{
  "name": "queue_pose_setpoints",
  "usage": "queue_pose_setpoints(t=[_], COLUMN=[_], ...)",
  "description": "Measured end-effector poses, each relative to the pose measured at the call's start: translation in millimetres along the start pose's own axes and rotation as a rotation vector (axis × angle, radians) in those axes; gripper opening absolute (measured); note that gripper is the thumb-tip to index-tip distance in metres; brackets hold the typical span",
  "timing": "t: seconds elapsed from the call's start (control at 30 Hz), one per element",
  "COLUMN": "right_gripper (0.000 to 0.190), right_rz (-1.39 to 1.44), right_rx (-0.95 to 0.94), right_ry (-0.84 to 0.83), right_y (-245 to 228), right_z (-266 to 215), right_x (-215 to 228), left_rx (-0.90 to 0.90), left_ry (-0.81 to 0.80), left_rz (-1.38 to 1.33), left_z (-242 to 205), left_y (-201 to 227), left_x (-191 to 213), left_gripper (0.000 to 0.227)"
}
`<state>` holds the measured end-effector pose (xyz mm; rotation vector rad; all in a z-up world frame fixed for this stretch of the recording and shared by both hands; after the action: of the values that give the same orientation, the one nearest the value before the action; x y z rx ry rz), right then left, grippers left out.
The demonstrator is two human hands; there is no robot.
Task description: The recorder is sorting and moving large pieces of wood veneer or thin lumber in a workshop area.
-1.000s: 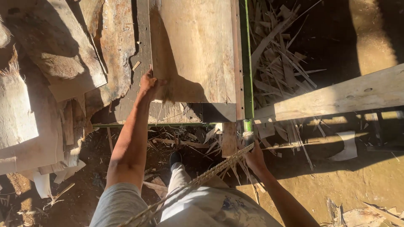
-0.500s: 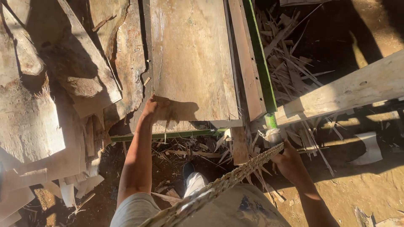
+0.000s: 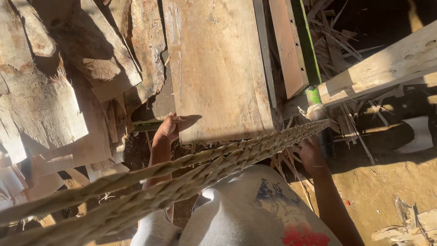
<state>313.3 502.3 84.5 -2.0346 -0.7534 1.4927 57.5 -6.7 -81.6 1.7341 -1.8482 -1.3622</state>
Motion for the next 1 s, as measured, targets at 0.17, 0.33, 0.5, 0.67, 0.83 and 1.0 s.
queue_pose_setpoints(t=[0.17, 0.33, 0.5, 0.67, 0.83, 1.0], right_gripper=[0.039, 0.036, 0.033, 0.031, 0.027, 0.025], right_rz=[-0.018, -0.041, -0.086, -0.194, 0.033, -0.091], right_rx=[-0.128, -0.210, -0.228, -0.315, -0.289, -0.391], right_ry=[0.153, 0.277, 0.341, 0.339, 0.119, 0.103], right_y=[88, 137, 139, 123, 156, 142], right_z=[-6, 2, 56, 56, 28, 36], right_x=[21, 13, 4, -39, -37, -82], left_rx=[0.151, 0.097, -0.062, -0.313, -0.541, -0.564], left_ry=[-0.011, 0.034, 0.089, 0.178, 0.309, 0.382], left_rz=[-0.050, 0.023, 0.305, 0.452, 0.426, -0.158], left_z=[-9, 20, 73, 6, -64, -152], left_y=[57, 101, 101, 140, 126, 127], left_x=[-42, -55, -25, -82, -97, -112], left_gripper=[0.024, 0.035, 0.037, 0.033, 0.032, 0.026])
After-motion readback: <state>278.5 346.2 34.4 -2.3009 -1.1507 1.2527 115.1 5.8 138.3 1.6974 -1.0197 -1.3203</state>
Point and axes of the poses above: each hand's wrist, its own z-axis towards the middle knuckle, its own x-axis out of the back of the hand, y = z × x, the point moved 4 cm from there along z, towards the middle knuckle, and after that the axes turned 9 degrees about z, right-handed, at the moved point
